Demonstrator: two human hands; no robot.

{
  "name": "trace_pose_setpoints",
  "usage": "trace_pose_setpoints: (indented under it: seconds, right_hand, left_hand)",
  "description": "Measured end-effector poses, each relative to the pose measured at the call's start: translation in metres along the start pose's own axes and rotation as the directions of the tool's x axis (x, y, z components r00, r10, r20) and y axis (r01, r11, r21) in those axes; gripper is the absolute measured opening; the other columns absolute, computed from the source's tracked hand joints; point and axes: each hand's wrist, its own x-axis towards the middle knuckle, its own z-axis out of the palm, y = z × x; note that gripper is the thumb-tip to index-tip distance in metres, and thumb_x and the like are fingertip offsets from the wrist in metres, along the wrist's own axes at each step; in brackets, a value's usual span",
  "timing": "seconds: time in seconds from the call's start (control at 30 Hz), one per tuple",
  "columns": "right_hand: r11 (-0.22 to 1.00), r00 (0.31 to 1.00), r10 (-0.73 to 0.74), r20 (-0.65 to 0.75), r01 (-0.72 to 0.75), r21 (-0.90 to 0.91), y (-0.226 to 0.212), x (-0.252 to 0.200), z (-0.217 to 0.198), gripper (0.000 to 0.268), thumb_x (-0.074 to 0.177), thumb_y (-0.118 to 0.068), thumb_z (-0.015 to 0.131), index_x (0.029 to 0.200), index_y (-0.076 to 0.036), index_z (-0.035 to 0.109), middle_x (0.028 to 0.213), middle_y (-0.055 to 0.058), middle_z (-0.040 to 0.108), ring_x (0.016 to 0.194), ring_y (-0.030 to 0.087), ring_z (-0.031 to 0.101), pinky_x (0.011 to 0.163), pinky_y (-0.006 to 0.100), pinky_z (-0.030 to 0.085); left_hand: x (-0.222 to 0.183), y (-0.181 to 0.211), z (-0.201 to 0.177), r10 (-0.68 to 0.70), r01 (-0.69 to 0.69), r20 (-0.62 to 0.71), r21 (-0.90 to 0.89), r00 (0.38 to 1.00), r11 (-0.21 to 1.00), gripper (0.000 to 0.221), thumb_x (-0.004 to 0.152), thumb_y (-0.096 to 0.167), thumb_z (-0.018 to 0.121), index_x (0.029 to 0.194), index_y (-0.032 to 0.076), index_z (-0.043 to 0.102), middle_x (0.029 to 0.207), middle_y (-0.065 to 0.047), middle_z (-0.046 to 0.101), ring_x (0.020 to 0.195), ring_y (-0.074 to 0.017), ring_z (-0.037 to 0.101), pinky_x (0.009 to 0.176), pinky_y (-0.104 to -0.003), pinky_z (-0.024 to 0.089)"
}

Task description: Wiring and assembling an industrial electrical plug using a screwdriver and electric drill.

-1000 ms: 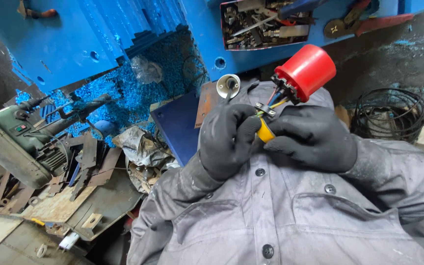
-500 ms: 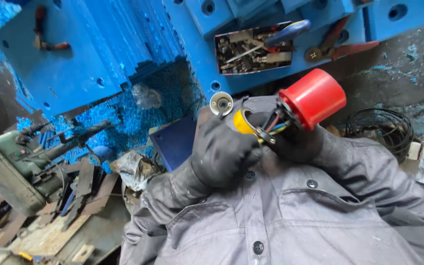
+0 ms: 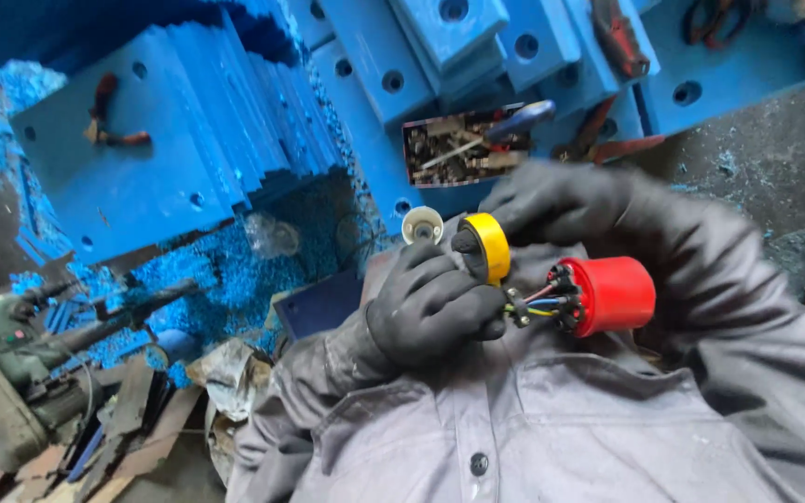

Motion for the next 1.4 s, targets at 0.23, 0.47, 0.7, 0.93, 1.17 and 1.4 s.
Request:
trace_pose_setpoints:
  seconds: [0.23,0.47,0.7,0.93,1.17,1.4]
  right_hand:
    - [0.812,0.953,0.156,0.260,0.026,-0.583,-0.082,0.018,-0.037,0.074,0.070,-0.022,0.070,0.142,-0.010,0.066,0.109,0.012,0.074,0.089,0.033,0.072,0.078,0.046,0.055]
    - [0.866,0.983,0.127,0.133,-0.044,-0.498,-0.101,0.020,-0.014,0.068,0.070,-0.010,0.067,0.137,-0.009,0.063,0.112,0.011,0.075,0.097,0.028,0.073,0.086,0.042,0.059]
    - [0.866,0.986,0.157,0.060,-0.108,-0.489,-0.126,0.020,0.014,0.049,0.087,-0.028,0.077,0.134,-0.017,0.069,0.123,0.005,0.066,0.111,0.025,0.059,0.101,0.046,0.041]
    - [0.575,0.989,0.004,-0.149,-0.124,-0.808,-0.142,0.015,0.066,0.041,0.080,-0.041,0.080,0.111,-0.016,0.070,0.100,-0.001,0.059,0.105,0.027,0.053,0.105,0.054,0.031]
    - [0.526,0.878,-0.023,-0.478,-0.396,-0.753,-0.088,-0.035,0.117,0.052,0.071,-0.051,0.088,0.108,-0.019,0.072,0.095,-0.003,0.062,0.098,0.022,0.057,0.095,0.050,0.035]
    - [0.901,0.741,0.058,-0.669,-0.328,-0.285,0.030,-0.059,0.111,0.046,0.092,-0.022,0.078,0.130,-0.006,0.057,0.117,0.006,0.067,0.108,0.016,0.066,0.095,0.032,0.055]
  left_hand:
    - [-0.002,-0.004,-0.009,-0.028,0.025,-0.022,-0.130,0.999,0.991,0.036,0.088,0.022,0.090,0.108,0.014,0.062,0.094,-0.003,0.068,0.082,-0.0240,0.066,0.073,-0.042,0.052]
    - [0.005,0.004,-0.015,-0.168,0.152,-0.059,-0.211,0.984,0.966,0.040,0.088,0.023,0.088,0.111,0.011,0.058,0.096,-0.004,0.068,0.086,-0.0251,0.069,0.078,-0.040,0.054]
    - [0.014,0.011,-0.024,-0.533,0.539,0.142,-0.415,0.834,0.733,0.025,0.094,0.012,0.079,0.109,0.005,0.060,0.081,-0.005,0.063,0.067,-0.0153,0.063,0.062,-0.031,0.050]
    - [0.012,0.011,-0.004,-0.606,0.595,0.106,-0.384,0.788,0.706,0.014,0.102,0.011,0.072,0.113,0.005,0.065,0.082,-0.004,0.068,0.071,-0.0063,0.068,0.064,-0.025,0.055]
    - [0.002,0.007,0.024,-0.739,0.519,0.116,-0.783,0.664,0.343,0.013,0.112,0.015,0.062,0.118,0.005,0.056,0.095,-0.003,0.066,0.076,-0.0039,0.053,0.068,-0.022,0.047]
    - [-0.006,0.009,0.026,-0.700,0.434,0.301,-0.901,0.648,0.014,0.010,0.111,0.012,0.061,0.113,0.005,0.054,0.091,-0.005,0.067,0.074,-0.0054,0.054,0.067,-0.023,0.044]
